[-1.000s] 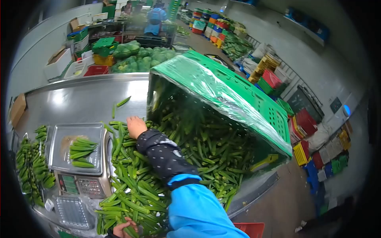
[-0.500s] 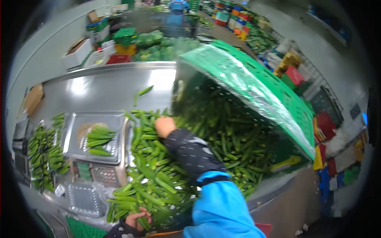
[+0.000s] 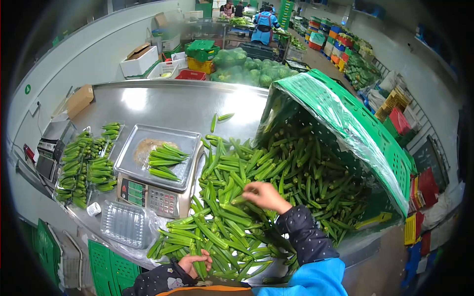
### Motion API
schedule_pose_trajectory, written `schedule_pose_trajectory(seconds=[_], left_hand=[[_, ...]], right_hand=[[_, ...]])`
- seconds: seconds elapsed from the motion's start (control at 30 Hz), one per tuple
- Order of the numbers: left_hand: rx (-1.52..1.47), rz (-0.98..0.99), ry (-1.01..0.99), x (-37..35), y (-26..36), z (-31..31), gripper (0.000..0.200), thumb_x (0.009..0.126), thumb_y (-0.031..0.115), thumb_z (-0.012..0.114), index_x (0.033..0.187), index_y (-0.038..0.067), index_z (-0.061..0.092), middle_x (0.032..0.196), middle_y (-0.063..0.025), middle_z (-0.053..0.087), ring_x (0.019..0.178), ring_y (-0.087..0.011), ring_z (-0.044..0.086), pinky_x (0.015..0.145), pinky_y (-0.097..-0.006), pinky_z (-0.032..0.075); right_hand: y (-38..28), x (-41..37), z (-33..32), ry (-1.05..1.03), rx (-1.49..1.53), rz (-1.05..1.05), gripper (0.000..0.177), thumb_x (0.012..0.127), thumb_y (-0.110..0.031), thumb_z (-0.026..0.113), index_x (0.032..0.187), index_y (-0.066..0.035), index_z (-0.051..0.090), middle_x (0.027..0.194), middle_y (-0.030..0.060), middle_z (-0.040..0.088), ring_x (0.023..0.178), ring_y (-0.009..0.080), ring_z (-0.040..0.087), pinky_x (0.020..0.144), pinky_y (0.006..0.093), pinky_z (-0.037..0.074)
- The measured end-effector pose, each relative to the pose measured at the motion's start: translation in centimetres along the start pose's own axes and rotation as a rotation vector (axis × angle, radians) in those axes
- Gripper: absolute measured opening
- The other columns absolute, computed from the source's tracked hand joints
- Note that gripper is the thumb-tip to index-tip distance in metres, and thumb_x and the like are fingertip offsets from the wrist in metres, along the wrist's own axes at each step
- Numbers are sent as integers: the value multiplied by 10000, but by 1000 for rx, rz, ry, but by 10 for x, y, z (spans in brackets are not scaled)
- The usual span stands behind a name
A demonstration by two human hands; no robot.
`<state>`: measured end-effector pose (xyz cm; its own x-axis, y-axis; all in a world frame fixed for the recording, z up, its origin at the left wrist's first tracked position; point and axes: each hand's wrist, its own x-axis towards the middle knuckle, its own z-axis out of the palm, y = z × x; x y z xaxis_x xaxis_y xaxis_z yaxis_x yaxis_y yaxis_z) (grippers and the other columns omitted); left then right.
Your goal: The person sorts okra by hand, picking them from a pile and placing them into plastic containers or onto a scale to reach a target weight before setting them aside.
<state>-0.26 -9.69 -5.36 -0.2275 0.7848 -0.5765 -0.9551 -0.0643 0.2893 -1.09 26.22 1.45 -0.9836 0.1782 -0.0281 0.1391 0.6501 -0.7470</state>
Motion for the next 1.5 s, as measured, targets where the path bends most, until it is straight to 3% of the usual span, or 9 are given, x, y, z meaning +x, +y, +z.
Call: schedule_pose_trajectory(seconds=[0.2, 0.33, 0.57, 0.7, 0.77, 0.93, 1.03, 1.23, 1.5], left_hand=[[18, 41, 36, -2, 2, 8, 148, 806, 20, 564, 945, -3, 519, 816, -148, 596, 718, -267, 552, 671, -382, 429], [6, 9, -36, 4, 4, -12, 243, 829, 24, 544, 1062, -21, 493, 859, -168, 598, 737, -272, 556, 656, -378, 437], [-213, 102, -124, 5, 40, 43, 586, 861, 79, 530, 1376, 2, 264, 1365, -191, 378, 1237, -316, 423, 1048, -431, 345], [-279, 31, -241, 29, 53, 76, 620, 833, 56, 520, 1386, 5, 244, 1361, -167, 395, 1238, -323, 419, 1069, -440, 310], [-252, -14, -317, 36, 56, 74, 636, 818, 40, 515, 1396, 38, 250, 1357, -158, 405, 1223, -333, 432, 1033, -455, 346], [-83, 35, -120, 23, 47, 58, 421, 796, -1, 541, 1193, 77, 424, 866, -101, 550, 920, -288, 577, 848, -452, 472], [-26, -40, -66, 7, 36, 44, 471, 792, -77, 539, 1214, 77, 400, 938, -125, 586, 954, -328, 602, 847, -484, 483], [45, -194, -324, -3, 9, 6, 612, 825, -79, 528, 1369, 17, 265, 1052, -180, 571, 1062, -355, 554, 968, -486, 419], [-79, -27, -312, -3, 4, 12, 442, 794, -82, 561, 1209, -14, 427, 989, -134, 557, 958, -322, 566, 862, -434, 442]], right_hand=[[34, 63, -10, 525, -638, -215, 257, 676, 7, 590, 901, -95, 663, 863, 119, 556, 794, 282, 560, 700, 373, 471], [50, 93, 9, 411, -1018, -167, 147, 724, -88, 543, 831, -116, 639, 866, 99, 535, 907, 269, 504, 718, 369, 424], [-32, 20, -4, 716, -560, -623, 241, 650, -19, 553, 876, -77, 612, 828, 55, 575, 762, 245, 521, 655, 357, 407], [-77, -64, 42, 423, -283, -830, 320, 612, -48, 616, 926, -95, 662, 864, 30, 622, 749, 216, 565, 676, 351, 448], [-107, -83, 45, 83, -221, -826, 294, 638, -46, 652, 929, -88, 667, 868, 41, 638, 806, 218, 585, 711, 337, 467], [-82, -54, 32, 264, 106, -658, 197, 697, -69, 713, 886, -47, 665, 856, 76, 644, 801, 232, 605, 717, 324, 479], [-40, 18, 16, 567, 167, -154, 76, 799, -67, 625, 851, -14, 635, 797, 106, 632, 715, 217, 612, 656, 303, 470], [35, 114, -8, 641, -524, -251, 194, 691, 42, 554, 819, -60, 658, 797, 119, 604, 791, 314, 564, 725, 385, 463], [97, 104, -66, 443, -273, -55, 302, 699, 43, 510, 894, -122, 671, 954, 113, 618, 968, 300, 553, 825, 371, 441]])
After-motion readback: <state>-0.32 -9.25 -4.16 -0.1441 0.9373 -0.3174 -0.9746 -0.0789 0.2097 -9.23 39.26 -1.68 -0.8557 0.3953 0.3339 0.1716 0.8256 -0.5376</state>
